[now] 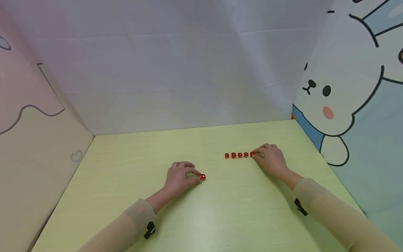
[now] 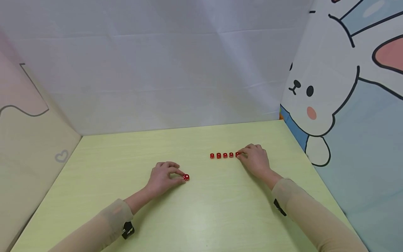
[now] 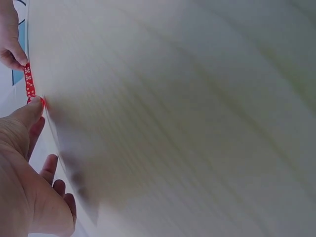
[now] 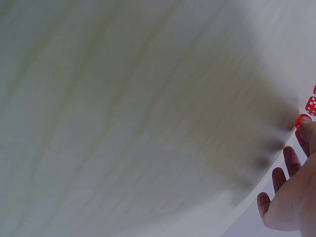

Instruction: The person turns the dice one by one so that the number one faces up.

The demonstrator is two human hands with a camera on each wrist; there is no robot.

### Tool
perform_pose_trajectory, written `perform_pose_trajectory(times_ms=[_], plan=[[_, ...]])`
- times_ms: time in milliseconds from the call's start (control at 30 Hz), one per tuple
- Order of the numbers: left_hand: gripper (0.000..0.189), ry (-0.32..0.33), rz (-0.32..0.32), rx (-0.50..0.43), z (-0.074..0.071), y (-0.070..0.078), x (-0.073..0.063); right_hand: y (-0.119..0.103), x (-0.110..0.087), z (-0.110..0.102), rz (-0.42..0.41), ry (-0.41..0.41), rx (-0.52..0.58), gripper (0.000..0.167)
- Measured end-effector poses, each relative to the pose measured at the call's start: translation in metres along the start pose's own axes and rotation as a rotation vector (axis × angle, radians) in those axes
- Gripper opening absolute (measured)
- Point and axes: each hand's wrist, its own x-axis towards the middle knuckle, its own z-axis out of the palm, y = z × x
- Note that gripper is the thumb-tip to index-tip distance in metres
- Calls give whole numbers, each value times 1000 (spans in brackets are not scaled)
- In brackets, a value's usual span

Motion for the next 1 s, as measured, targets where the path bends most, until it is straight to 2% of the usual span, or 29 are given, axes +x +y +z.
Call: perform_pose_trajectory(times_ms=[267,400,567,800,1000], plan=[[27,1,17,16,2,-4,-3,0,0,0,1,-2,-6,25],[32,0,46,47,0,-5,-4,0,0,1,-2,-8,-12,26],[32,6,83,91,-6,-3,-2,0,-1,1,-3,-10,-14,25],[29,-7,99,44,-18,4,1,-1,-1,1,0,-14,-14,24],[26,-45,101,119,-23,5,5,0,-1,1,-10,-14,-11,25]])
